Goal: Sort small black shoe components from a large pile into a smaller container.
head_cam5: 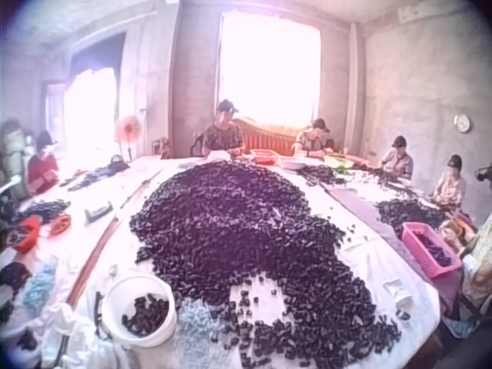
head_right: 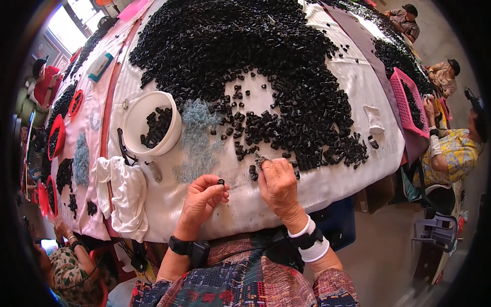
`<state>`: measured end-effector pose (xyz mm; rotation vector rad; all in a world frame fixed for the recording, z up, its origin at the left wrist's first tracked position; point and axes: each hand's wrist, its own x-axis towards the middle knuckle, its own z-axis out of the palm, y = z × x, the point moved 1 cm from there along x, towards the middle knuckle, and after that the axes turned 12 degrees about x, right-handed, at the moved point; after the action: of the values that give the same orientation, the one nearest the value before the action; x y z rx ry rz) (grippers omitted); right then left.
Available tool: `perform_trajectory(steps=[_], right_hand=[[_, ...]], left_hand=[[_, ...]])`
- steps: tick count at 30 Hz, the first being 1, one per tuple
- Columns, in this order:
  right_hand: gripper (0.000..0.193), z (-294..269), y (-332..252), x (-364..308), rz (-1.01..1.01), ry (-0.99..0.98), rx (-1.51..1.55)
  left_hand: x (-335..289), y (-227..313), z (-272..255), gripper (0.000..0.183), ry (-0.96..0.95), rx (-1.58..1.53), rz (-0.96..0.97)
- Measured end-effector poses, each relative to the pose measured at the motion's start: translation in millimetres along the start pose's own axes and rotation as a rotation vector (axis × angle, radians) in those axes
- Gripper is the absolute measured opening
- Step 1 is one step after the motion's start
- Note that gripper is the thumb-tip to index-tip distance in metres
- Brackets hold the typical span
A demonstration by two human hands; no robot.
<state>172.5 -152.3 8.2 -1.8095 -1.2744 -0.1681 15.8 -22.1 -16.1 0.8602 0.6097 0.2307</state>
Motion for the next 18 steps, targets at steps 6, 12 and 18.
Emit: perform_trajectory(steps=[6, 12, 18], right_hand=[[0.024, -6, 6, -12, -0.018, -0.034, 0.035], [0.026, -3, -10, -8, -0.021, -0.028, -0.135], [0.022, -3, -2, -20, -0.076, 0.029, -0.041]], left_hand=[[-2, 1, 3, 0.013, 0.001, 0.016, 0.011], [0, 2, 4, 0.013, -0.003, 0.062, 0.010], [-1, 1, 4, 0.014, 0.003, 0.057, 0.012]])
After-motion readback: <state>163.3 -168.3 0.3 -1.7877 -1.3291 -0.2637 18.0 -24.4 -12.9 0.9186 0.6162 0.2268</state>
